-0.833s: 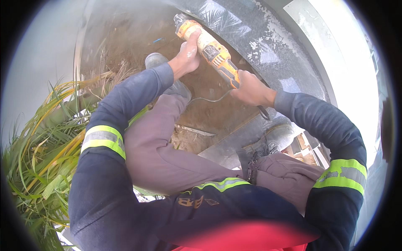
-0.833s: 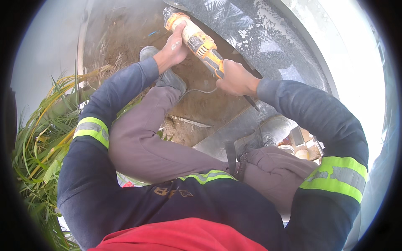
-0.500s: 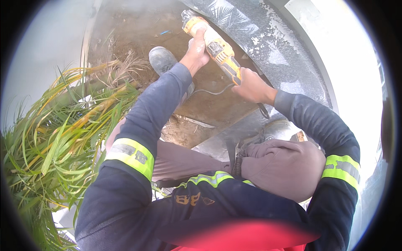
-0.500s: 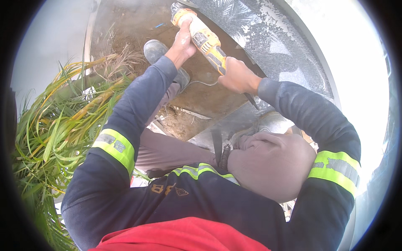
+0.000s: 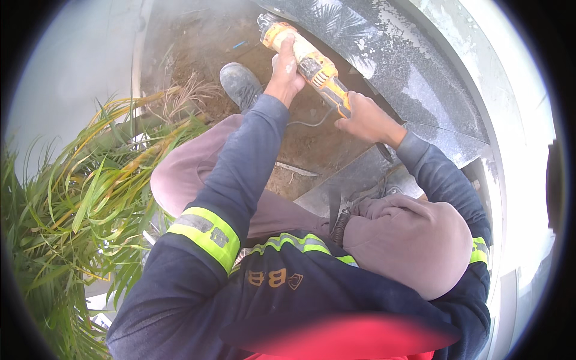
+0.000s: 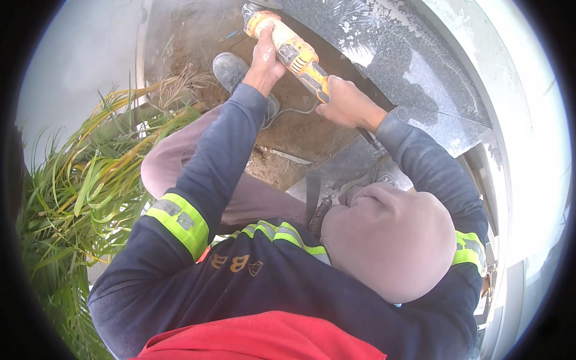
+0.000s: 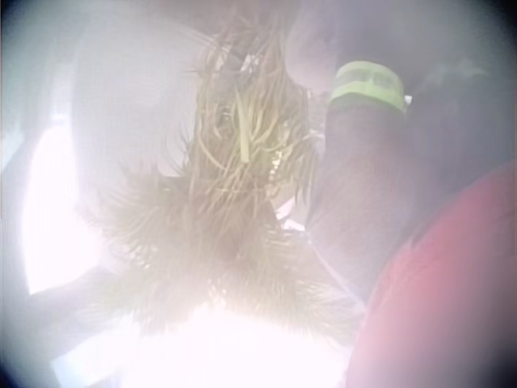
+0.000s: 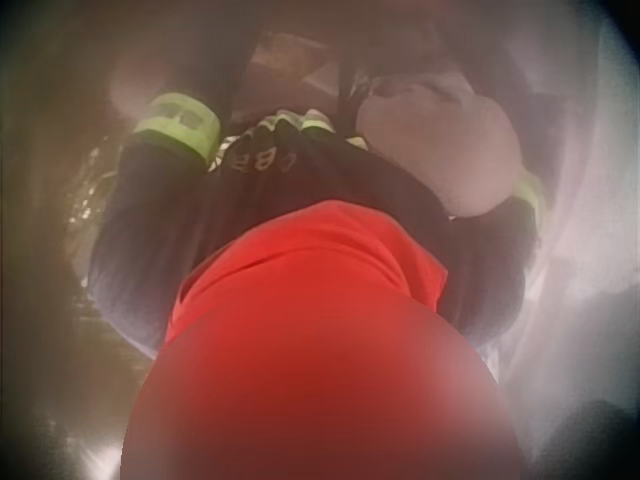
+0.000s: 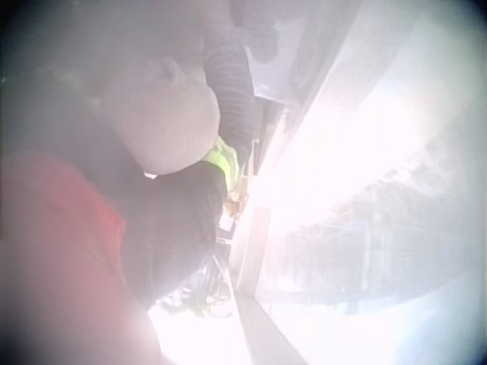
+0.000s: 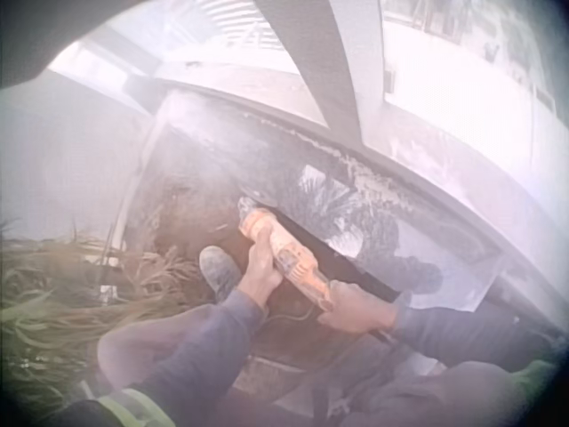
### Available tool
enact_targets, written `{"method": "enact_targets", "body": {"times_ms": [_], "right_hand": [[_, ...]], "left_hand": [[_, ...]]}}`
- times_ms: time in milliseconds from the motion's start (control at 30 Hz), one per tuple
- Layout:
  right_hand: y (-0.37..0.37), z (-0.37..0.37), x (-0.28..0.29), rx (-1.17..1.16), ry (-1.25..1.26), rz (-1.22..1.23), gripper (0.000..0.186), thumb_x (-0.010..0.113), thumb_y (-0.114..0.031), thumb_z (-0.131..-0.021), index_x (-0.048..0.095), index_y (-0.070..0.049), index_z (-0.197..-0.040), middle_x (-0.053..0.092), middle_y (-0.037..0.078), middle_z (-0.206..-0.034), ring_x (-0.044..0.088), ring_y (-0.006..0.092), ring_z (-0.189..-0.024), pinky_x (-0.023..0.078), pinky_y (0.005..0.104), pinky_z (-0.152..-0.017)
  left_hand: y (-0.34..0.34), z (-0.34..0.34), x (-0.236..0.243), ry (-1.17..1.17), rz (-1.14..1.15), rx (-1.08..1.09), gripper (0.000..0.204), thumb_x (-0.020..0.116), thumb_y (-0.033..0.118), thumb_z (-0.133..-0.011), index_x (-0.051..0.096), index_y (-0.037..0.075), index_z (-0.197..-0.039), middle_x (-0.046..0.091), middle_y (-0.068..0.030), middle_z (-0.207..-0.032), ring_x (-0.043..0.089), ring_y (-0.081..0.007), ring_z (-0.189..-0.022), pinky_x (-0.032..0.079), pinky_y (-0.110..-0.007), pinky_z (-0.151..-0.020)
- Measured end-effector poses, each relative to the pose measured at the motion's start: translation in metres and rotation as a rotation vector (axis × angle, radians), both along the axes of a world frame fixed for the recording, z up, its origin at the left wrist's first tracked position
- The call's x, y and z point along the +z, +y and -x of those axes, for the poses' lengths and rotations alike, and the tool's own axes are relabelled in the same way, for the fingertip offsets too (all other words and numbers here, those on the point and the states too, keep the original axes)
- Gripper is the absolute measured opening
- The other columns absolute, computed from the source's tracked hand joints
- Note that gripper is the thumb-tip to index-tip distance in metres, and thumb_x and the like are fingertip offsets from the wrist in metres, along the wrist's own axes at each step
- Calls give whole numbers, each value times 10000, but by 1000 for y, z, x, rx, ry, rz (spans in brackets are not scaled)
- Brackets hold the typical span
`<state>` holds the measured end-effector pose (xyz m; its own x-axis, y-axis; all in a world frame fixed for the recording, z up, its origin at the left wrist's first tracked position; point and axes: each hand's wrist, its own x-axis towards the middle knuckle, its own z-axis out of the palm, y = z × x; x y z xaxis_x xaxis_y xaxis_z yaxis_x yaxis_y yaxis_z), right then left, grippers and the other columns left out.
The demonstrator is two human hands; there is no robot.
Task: The person uses an angle grinder to cut or grind a concrete floor surface near a glass wall. The tool is held with both hands and moved along the surface, generating dust. The person remains in a kneeling or crouched position throughout.
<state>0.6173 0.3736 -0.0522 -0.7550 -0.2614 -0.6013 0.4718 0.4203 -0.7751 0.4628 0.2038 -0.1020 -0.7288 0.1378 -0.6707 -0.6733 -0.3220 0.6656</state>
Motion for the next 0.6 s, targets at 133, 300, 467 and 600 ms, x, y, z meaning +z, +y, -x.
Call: {"method": "enact_targets", "body": {"times_ms": [133, 300, 467, 600], "right_hand": [[2, 3, 3, -13, -18, 26, 570, 770, -310, -854, 556, 112, -1171, 678, 305, -1064, 698, 409, -998, 535, 455, -863], [0, 1, -11, -18, 15, 16, 588, 774, -339, -872, 557, 116, -1174, 682, 298, -1063, 704, 386, -991, 537, 449, -852], [-1, 5, -17, -31, 14, 58, 591, 776, -354, -887, 564, 119, -1171, 689, 310, -1073, 710, 400, -1011, 544, 451, -848], [-3, 11, -26, -48, 38, 79, 602, 765, -377, -908, 563, 119, -1183, 691, 304, -1072, 712, 390, -1001, 543, 446, -843]], "left_hand": [[1, 3, -2, 5, 70, 5, 436, 573, 340, -1048, 483, -13, -1288, 634, -154, -1101, 695, -319, -982, 615, -540, -862], [2, 4, -12, 28, 115, 9, 443, 604, 319, -1029, 498, -49, -1251, 635, -167, -1080, 708, -324, -935, 636, -543, -813], [-7, 12, -39, 82, 74, -1, 468, 597, 327, -1031, 488, -53, -1282, 630, -179, -1126, 704, -333, -976, 628, -560, -837], [-9, 21, -42, 48, 115, 11, 481, 590, 332, -1035, 483, -57, -1297, 630, -184, -1134, 702, -336, -997, 622, -564, -859]]}}
